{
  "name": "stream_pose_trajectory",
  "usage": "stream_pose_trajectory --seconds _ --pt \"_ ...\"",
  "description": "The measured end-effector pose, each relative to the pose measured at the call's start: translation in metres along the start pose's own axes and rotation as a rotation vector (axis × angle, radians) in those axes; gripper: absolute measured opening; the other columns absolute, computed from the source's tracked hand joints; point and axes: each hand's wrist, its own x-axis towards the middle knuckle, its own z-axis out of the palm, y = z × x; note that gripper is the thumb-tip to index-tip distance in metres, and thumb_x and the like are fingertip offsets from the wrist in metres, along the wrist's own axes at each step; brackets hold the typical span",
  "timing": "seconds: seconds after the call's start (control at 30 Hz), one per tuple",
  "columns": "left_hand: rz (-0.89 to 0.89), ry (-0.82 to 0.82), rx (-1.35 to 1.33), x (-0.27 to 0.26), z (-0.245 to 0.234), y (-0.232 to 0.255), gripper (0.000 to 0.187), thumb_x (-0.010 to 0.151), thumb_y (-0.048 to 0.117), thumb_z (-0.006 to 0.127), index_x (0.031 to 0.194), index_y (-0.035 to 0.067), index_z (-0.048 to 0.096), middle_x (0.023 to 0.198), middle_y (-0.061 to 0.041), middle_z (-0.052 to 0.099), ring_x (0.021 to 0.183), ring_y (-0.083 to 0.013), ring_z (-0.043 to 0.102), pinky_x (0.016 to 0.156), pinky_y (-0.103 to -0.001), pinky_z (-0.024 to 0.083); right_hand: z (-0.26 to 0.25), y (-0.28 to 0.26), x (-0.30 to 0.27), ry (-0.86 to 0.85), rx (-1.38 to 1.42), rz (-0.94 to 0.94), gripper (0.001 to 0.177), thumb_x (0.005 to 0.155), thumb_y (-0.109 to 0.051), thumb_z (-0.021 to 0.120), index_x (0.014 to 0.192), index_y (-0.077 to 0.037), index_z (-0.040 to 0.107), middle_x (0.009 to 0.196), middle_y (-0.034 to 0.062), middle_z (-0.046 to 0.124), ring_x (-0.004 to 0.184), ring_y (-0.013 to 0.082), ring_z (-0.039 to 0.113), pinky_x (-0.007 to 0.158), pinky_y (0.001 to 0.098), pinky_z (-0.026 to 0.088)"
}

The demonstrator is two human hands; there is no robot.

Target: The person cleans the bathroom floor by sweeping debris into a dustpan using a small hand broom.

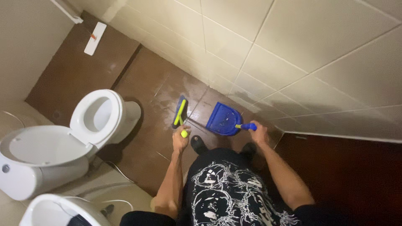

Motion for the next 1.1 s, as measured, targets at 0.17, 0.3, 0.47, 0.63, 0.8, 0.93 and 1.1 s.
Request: stream_pose_trajectory --seconds 0.17,0.3,0.47,0.63,0.8,0.93,1.1 --pt "-0.366 -0.177 -0.071 -0.045 0.038 0.043 0.021 0.089 0.026 0.071 0.107 0.015 0.074 0.097 -0.019 0.076 0.095 -0.0369 0.077 0.082 -0.043 0.058 -0.016 0.026 0.010 -0.163 -0.112 0.060 0.064 0.081 -0.022 0.084 0.141 -0.028 0.062 0.121 0.0201 0.069 0.111 0.0390 0.068 0.093 0.0485 0.054" --pt "-0.241 -0.320 0.099 -0.068 0.057 0.056 0.021 0.090 0.022 0.070 0.107 0.011 0.073 0.100 -0.021 0.075 0.100 -0.0414 0.071 0.084 -0.047 0.055 -0.019 0.039 0.013 -0.203 -0.027 -0.133 0.066 0.081 -0.024 0.084 0.143 -0.025 0.059 0.122 0.0211 0.069 0.112 0.0389 0.068 0.094 0.0463 0.055" --pt "-0.089 -0.312 0.052 -0.077 0.063 0.067 0.026 0.084 0.017 0.071 0.109 0.011 0.073 0.105 -0.022 0.074 0.096 -0.0407 0.071 0.082 -0.046 0.056 -0.018 0.043 0.013 -0.235 0.073 -0.282 0.066 0.082 -0.023 0.083 0.143 -0.020 0.058 0.120 0.0226 0.070 0.112 0.0395 0.069 0.093 0.0455 0.056" --pt "-0.283 -0.304 0.017 -0.066 0.054 0.100 0.026 0.085 0.015 0.068 0.110 0.012 0.072 0.091 -0.020 0.076 0.084 -0.0285 0.076 0.078 -0.039 0.058 -0.019 0.041 0.019 -0.253 -0.104 -0.165 0.066 0.083 -0.023 0.081 0.145 -0.020 0.058 0.113 0.0253 0.071 0.105 0.0452 0.068 0.089 0.0501 0.056" --pt "-0.257 -0.175 -0.010 -0.034 0.021 0.121 0.034 0.082 0.007 0.063 0.113 0.015 0.075 0.100 -0.018 0.076 0.087 -0.0265 0.076 0.079 -0.038 0.057 -0.022 0.041 0.019 -0.267 -0.259 -0.153 0.065 0.086 -0.034 0.081 0.146 -0.029 0.057 0.113 0.0216 0.073 0.106 0.0432 0.069 0.092 0.0521 0.055" --pt "-0.014 -0.133 -0.039 0.005 0.000 0.103 0.030 0.087 0.004 0.063 0.113 0.013 0.075 0.121 -0.018 0.074 0.114 -0.0302 0.071 0.094 -0.037 0.054 -0.019 0.028 0.016 -0.253 -0.321 0.017 0.066 0.086 -0.038 0.080 0.146 -0.040 0.054 0.122 0.0156 0.071 0.113 0.0404 0.068 0.095 0.0521 0.053" --pt "-0.018 -0.144 0.011 0.062 -0.019 0.072 0.033 0.088 0.006 0.067 0.119 0.013 0.075 0.129 -0.022 0.068 0.119 -0.0331 0.068 0.099 -0.038 0.051 0.000 0.025 -0.001 -0.205 -0.236 0.135 0.068 0.087 -0.033 0.080 0.148 -0.040 0.051 0.121 0.0147 0.072 0.114 0.0375 0.068 0.099 0.0525 0.051"
